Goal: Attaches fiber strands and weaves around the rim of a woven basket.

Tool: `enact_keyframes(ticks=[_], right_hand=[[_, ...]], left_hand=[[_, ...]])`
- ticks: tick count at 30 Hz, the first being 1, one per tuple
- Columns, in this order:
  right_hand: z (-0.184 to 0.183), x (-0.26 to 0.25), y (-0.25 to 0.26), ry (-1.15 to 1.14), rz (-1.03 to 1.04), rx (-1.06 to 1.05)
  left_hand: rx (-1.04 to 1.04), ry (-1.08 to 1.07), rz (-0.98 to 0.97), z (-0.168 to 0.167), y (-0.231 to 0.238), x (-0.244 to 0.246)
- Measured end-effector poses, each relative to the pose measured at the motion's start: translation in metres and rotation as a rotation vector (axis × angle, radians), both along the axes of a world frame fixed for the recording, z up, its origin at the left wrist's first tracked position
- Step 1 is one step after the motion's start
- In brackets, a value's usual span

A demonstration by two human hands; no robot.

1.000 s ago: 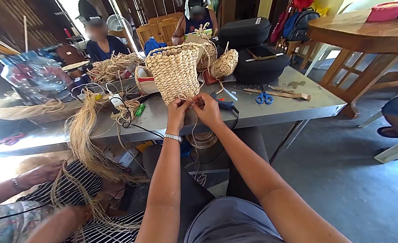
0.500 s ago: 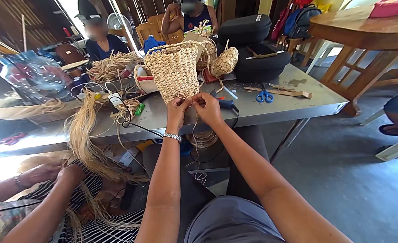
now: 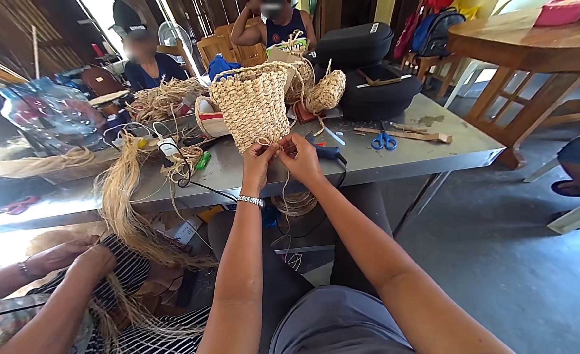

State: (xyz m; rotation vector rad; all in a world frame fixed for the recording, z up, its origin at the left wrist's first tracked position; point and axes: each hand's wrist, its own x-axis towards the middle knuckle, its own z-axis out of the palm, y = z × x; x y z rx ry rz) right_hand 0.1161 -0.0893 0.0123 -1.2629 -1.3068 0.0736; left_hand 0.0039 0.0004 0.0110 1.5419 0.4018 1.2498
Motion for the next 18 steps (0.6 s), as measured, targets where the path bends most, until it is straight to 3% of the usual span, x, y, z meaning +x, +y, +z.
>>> enact_keyframes(ticks=[18], right_hand=[[-0.0017,-0.005,-0.0011,-0.038,-0.038,-0.016]], left_hand=[[0.006,-0.018,-0.056,-0.001,0.0006,0.0001]])
